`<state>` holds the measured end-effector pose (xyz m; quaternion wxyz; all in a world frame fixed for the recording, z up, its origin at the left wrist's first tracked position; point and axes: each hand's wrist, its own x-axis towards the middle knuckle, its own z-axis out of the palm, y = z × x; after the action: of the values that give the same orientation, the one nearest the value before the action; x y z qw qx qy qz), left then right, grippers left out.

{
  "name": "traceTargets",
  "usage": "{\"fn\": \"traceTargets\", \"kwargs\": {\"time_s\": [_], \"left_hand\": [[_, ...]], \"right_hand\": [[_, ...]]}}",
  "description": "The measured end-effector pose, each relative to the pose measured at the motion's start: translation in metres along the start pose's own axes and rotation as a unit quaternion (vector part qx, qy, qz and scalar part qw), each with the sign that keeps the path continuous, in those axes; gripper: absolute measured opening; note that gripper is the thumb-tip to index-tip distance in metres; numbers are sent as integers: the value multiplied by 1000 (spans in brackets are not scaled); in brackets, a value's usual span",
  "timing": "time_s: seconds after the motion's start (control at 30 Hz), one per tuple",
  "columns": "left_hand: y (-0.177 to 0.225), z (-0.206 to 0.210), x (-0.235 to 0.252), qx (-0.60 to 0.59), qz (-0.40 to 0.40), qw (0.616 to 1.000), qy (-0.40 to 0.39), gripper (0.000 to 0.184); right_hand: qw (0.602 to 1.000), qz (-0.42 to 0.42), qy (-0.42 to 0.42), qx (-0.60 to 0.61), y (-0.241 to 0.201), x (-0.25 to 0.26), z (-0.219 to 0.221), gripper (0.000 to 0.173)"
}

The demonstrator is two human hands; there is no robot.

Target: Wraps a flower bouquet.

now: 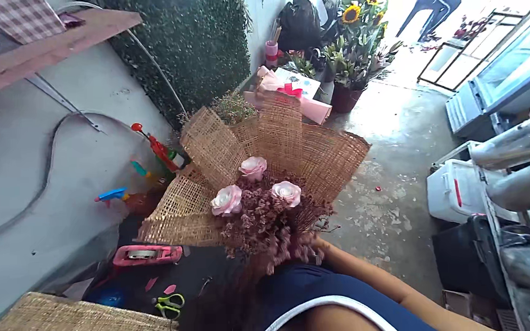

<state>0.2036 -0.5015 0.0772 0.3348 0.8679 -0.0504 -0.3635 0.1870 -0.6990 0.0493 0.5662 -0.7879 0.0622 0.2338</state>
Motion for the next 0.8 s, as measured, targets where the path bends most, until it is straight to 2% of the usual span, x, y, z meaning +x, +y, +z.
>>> {"fn": "traceTargets", "kwargs": {"time_s": [0.03, 0.1, 0.17, 0.27, 0.3, 0.37, 0.4, 0.5, 0.67, 0.8], "left_hand": [[0, 1, 1, 10, 0, 1000, 1, 60], [3, 3, 1, -15, 46, 999, 20, 58], [5, 11, 6, -98, 147, 977, 117, 63], [-1, 23, 23, -203, 213, 939, 180, 78], [-5, 26, 31, -231, 220, 928, 190, 81], [-7, 25, 41, -258, 212, 922, 195, 85], [-5, 24, 44, -266, 208, 919, 202, 83], [1, 20, 52, -306, 216, 895, 241, 79], [4, 11, 62, -331, 216, 885, 244, 81], [6, 11, 64, -354, 220, 874, 248, 90]], "right_hand": [[1000, -18, 18, 14, -1, -3, 1, 37], [993, -72, 68, 63, 0, -7, 7, 37], [976, -106, 129, 140, 3, -2, 13, 41], [952, -129, 172, 218, 2, 7, 17, 49], [948, -148, 194, 205, 3, 13, 16, 49], [935, -180, 262, 159, 9, 30, 15, 33], [929, -195, 273, 155, 10, 33, 14, 30], [927, -229, 247, 163, 9, 29, 13, 27], [934, -252, 244, 70, 6, 28, 13, 33], [926, -274, 256, 38, 7, 35, 7, 29]]}}
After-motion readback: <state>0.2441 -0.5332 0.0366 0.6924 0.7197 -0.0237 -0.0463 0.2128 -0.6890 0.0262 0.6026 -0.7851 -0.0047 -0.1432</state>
